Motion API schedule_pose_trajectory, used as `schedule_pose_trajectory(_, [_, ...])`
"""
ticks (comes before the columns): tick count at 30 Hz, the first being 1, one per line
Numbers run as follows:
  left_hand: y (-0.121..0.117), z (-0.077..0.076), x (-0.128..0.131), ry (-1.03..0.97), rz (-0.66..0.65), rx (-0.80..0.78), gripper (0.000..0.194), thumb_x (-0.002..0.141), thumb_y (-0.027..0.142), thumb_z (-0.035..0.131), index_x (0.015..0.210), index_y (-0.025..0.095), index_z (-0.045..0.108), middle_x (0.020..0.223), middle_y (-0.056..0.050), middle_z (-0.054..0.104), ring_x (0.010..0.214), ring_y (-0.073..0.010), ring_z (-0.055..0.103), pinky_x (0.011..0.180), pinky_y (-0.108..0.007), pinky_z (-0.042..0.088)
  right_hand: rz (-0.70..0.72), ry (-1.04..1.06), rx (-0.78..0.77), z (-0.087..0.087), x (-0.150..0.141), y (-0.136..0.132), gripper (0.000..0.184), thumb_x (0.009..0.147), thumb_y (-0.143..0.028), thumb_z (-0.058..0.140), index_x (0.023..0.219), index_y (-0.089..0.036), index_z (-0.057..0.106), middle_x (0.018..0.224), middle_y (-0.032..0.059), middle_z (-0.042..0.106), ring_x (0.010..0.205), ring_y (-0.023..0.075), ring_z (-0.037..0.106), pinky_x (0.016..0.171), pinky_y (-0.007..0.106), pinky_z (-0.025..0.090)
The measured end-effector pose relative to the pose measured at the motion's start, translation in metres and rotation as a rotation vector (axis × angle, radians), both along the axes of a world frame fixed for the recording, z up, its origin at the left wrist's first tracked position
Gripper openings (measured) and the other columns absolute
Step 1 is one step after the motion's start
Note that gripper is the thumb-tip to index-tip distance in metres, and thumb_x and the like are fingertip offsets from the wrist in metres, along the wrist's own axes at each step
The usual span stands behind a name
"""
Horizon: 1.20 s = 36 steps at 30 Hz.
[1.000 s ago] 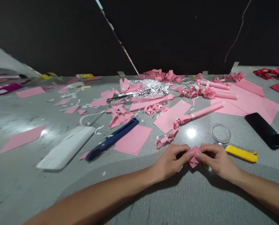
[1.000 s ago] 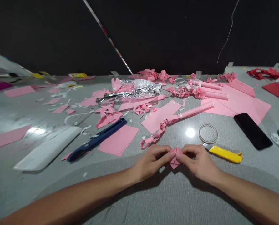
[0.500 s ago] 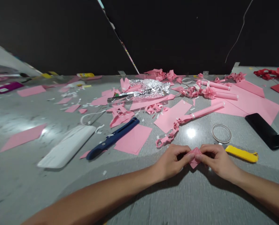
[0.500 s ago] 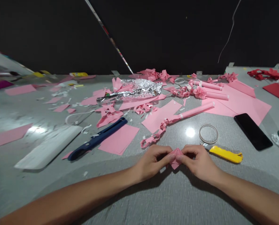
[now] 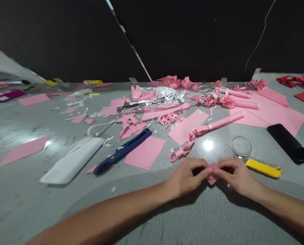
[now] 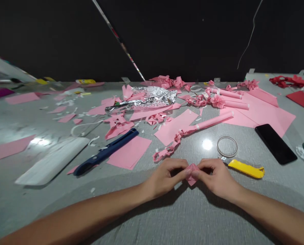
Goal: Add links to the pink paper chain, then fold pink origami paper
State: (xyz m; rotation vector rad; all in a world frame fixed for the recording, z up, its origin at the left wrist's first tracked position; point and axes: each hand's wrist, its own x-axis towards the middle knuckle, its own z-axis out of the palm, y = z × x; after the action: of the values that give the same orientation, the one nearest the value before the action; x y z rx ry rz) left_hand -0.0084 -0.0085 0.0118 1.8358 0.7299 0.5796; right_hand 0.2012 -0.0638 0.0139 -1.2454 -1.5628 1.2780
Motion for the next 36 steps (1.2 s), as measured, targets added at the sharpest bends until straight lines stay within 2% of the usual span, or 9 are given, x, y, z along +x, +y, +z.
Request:
schedule_pose_trajectory(4, [0.001,-0.0006,0.0004,-0.07,0.034,-0.073,0.023,0.097,0.035,0.068,0.092,0.015,0.079,0.08,-0.005,0.076,0.074,-0.0162,0.066,0.071,-0.026,0.047,0.018,-0.028,0.002,-0.0005,0.0,-0.0007,0.038,0.098,-0.046,0.07,0.076,-0.017,0.08,0.067,0.0011,0.067,0.063,0.0147,0.055,0.062,0.029,0.039])
schedule_pose_trajectory(10, [0.0032,0.0007,0.0,-0.1,0.028,-0.022,0.024,0.097,0.031,0.067,0.083,0.016,0.079,0.074,-0.003,0.07,0.069,-0.0148,0.062,0.067,-0.026,0.044,0.06,-0.072,0.014,-0.0037,-0.0011,-0.0026,0.029,0.098,-0.035,0.068,0.08,-0.018,0.083,0.073,0.0031,0.074,0.067,0.0161,0.062,0.066,0.029,0.043])
schedule_pose_trajectory(16, [-0.0005,0.0008,0.0005,-0.143,0.092,0.121,0.025,0.096,0.026,0.065,0.078,0.016,0.077,0.07,-0.003,0.068,0.066,-0.0137,0.06,0.064,-0.024,0.044,0.085,-0.067,0.022,0.0007,-0.0034,-0.0027,0.039,0.102,-0.046,0.065,0.082,-0.017,0.082,0.072,0.0029,0.071,0.064,0.0154,0.057,0.062,0.03,0.039])
schedule_pose_trajectory(22, [-0.0037,0.0001,0.0031,-0.157,0.12,0.192,0.023,0.095,0.02,0.063,0.077,0.016,0.076,0.07,-0.002,0.067,0.065,-0.0125,0.06,0.063,-0.023,0.044,0.093,-0.064,-0.005,0.0014,-0.0047,-0.0023,0.036,0.098,-0.048,0.07,0.082,-0.018,0.083,0.072,0.0025,0.071,0.065,0.0152,0.055,0.063,0.03,0.039])
schedule_pose_trajectory(27, [-0.0062,0.0007,0.0034,-0.191,0.132,0.194,0.023,0.096,0.018,0.063,0.077,0.016,0.075,0.07,-0.002,0.067,0.067,-0.0124,0.061,0.065,-0.022,0.045,0.087,-0.025,-0.031,-0.0007,-0.007,-0.0017,0.045,0.097,-0.057,0.07,0.079,-0.017,0.081,0.074,0.0034,0.071,0.067,0.0166,0.057,0.065,0.031,0.041])
schedule_pose_trajectory(31, [-0.0066,0.0002,0.003,-0.215,0.179,0.181,0.023,0.096,0.019,0.063,0.076,0.016,0.074,0.069,-0.001,0.066,0.067,-0.0127,0.059,0.065,-0.023,0.045,0.052,0.018,-0.049,-0.0032,-0.0071,-0.0006,0.047,0.094,-0.061,0.073,0.077,-0.017,0.078,0.07,0.0015,0.066,0.065,0.0159,0.053,0.062,0.03,0.039])
schedule_pose_trajectory(36, [-0.0045,-0.0006,0.0044,-0.203,0.162,0.152,0.022,0.095,0.022,0.063,0.077,0.016,0.073,0.07,-0.001,0.066,0.067,-0.0132,0.059,0.066,-0.024,0.044,0.056,-0.012,-0.034,-0.0038,-0.0061,-0.0016,0.051,0.096,-0.063,0.067,0.076,-0.018,0.077,0.07,0.0025,0.067,0.065,0.0166,0.053,0.062,0.031,0.04])
